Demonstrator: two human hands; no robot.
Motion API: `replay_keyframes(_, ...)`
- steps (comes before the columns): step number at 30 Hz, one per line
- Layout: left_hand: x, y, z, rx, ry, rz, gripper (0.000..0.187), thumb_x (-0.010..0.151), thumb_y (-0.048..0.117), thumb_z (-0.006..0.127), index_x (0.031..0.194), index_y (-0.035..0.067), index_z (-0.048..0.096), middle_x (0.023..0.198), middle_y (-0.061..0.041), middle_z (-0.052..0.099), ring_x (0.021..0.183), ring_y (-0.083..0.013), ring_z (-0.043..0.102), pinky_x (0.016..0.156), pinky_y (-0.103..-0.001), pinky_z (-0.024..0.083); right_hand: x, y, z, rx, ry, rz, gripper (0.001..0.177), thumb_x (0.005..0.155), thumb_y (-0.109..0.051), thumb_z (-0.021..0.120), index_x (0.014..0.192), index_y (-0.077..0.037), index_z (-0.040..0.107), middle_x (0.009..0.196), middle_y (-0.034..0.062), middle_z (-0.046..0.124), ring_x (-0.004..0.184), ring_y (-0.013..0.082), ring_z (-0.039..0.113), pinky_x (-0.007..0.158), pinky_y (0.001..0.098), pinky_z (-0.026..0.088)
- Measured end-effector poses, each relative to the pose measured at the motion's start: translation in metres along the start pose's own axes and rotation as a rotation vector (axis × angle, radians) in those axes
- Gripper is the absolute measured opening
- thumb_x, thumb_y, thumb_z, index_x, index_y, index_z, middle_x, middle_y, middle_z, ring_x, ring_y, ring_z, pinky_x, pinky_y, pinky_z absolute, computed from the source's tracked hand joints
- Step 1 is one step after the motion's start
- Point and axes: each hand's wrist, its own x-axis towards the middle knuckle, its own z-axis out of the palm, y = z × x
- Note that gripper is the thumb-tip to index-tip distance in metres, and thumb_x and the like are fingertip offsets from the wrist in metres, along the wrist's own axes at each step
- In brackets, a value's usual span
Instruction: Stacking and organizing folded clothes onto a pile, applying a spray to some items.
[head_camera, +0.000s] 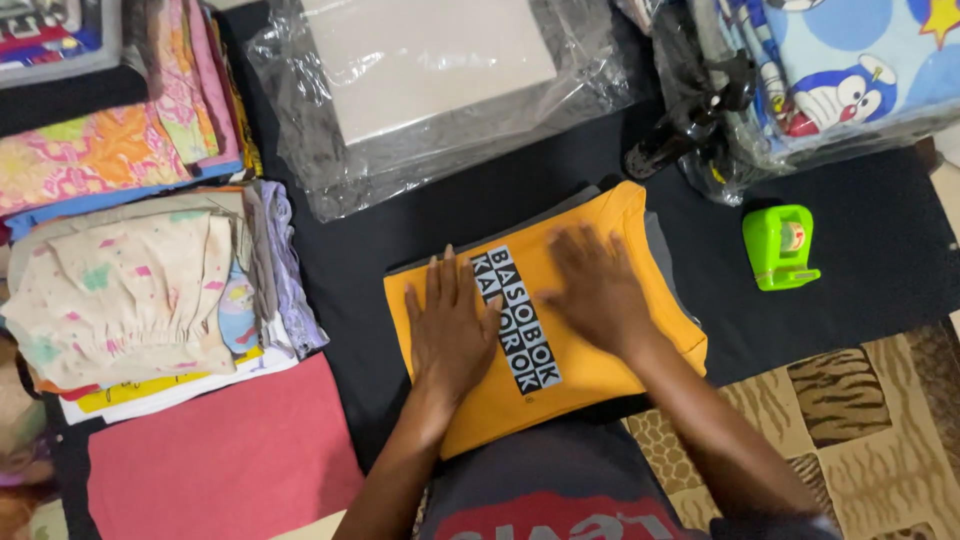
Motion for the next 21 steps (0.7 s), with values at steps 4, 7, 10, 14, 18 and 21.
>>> replay_keyframes(4, 0.002, -0.004, -0.001, -0.005, -0.004, -0.027, 0.073, 0.102, 0.051, 0.038, 0.153, -0.001, 0.036, 0.165, -0.021, 0.027, 0.154, -0.0363, 0.018, 0.12, -0.062, 0.009, 0.0, 0.054, 0.006, 0.045, 0.11, 0.046, 0.071, 0.103, -0.057, 0.037, 0.156, -0.009, 0.042, 0.167, 0.0084, 0.035, 0.158, 0.0284, 0.027, 0.127, 0.0568, 0.016)
replay_keyframes(7, 0.003, -0.005, 0.002, -0.028, 0.016, -0.039, 0.075, 0.102, 0.05, 0.039, 0.154, -0.004, 0.035, 0.164, -0.023, 0.026, 0.153, -0.0372, 0.017, 0.118, -0.062, 0.008, 0.004, 0.071, 0.004, 0.222, 0.138, 0.134, 0.072, 0.105, -0.055, 0.034, 0.157, -0.005, 0.038, 0.165, 0.0151, 0.032, 0.153, 0.0358, 0.023, 0.119, 0.0589, 0.016)
replay_keyframes(10, -0.003, -0.005, 0.003, -0.019, 0.038, -0.033, 0.075, 0.102, 0.05, 0.04, 0.153, -0.005, 0.035, 0.163, -0.023, 0.028, 0.153, -0.0379, 0.019, 0.119, -0.062, 0.01, -0.001, 0.073, 0.0, 0.27, 0.135, 0.232, 0.072, 0.106, -0.055, 0.035, 0.158, -0.005, 0.037, 0.164, 0.0156, 0.034, 0.152, 0.0364, 0.025, 0.122, 0.0582, 0.016)
replay_keyframes(14, -0.013, 0.001, 0.007, 0.043, 0.16, 0.032, 0.069, 0.106, 0.046, 0.04, 0.151, -0.006, 0.04, 0.162, -0.025, 0.034, 0.151, -0.0415, 0.028, 0.119, -0.065, 0.015, -0.015, 0.042, -0.011, 0.051, 0.208, 0.226, 0.071, 0.102, -0.051, 0.044, 0.156, -0.005, 0.041, 0.164, 0.0167, 0.036, 0.152, 0.0426, 0.028, 0.121, 0.0598, 0.019)
replay_keyframes(18, -0.039, 0.018, 0.018, 0.072, 0.225, 0.144, 0.061, 0.104, 0.038, 0.045, 0.149, -0.003, 0.045, 0.161, -0.023, 0.038, 0.15, -0.043, 0.034, 0.119, -0.068, 0.016, -0.048, -0.036, 0.031, 0.305, 0.376, -0.083, 0.077, 0.1, -0.053, 0.052, 0.154, 0.0, 0.042, 0.162, 0.023, 0.036, 0.153, 0.0447, 0.028, 0.122, 0.0628, 0.021)
replay_keyframes(21, -0.054, 0.016, 0.035, 0.045, 0.225, 0.168, 0.062, 0.103, 0.034, 0.048, 0.153, -0.001, 0.043, 0.164, -0.026, 0.035, 0.153, -0.043, 0.032, 0.121, -0.066, 0.016, -0.061, -0.067, 0.038, 0.281, 0.314, -0.124, 0.08, 0.097, -0.06, 0.052, 0.153, -0.004, 0.045, 0.161, 0.0196, 0.039, 0.152, 0.0423, 0.029, 0.12, 0.0628, 0.021)
